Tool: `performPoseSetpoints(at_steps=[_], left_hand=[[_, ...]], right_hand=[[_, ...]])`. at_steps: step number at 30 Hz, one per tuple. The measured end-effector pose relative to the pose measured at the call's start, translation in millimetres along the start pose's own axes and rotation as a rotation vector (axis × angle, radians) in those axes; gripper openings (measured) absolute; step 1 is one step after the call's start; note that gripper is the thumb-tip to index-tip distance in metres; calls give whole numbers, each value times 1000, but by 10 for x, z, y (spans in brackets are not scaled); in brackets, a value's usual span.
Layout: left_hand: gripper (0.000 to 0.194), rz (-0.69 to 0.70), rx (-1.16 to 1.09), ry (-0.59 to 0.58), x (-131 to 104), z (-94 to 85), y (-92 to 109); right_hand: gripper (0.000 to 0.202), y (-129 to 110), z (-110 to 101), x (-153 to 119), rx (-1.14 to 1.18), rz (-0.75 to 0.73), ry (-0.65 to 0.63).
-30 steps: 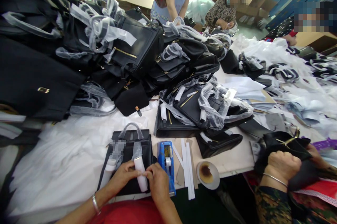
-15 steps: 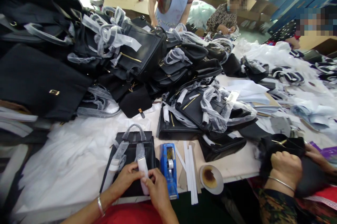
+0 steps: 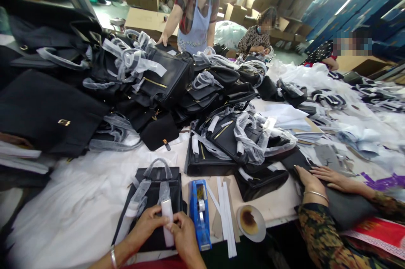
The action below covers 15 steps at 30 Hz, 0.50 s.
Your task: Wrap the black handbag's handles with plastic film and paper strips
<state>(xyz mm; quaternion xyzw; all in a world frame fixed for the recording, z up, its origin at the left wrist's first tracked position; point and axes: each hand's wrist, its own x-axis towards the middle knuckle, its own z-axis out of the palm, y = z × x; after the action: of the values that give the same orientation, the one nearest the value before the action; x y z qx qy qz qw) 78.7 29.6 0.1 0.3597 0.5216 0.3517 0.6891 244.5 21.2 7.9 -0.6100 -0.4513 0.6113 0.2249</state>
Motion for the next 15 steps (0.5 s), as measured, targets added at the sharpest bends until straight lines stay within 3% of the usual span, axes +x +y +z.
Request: performPoseSetpoints(at_steps=[5,9,11,15], left_hand=[[27,25,19,10,12,-12,-24],[22,33,9,9,2,16,-1],[27,29,-19,-15,-14,18,15],[45,-8,-120,-58,-94,-38,59]], right_hand=[[22,69,52,-34,124,54,13],[15,-62,26,-120,-97,-91,70],[14,-111,13,-157,-177,-144,96],[19,-48,25,-183,-124,-88,131]])
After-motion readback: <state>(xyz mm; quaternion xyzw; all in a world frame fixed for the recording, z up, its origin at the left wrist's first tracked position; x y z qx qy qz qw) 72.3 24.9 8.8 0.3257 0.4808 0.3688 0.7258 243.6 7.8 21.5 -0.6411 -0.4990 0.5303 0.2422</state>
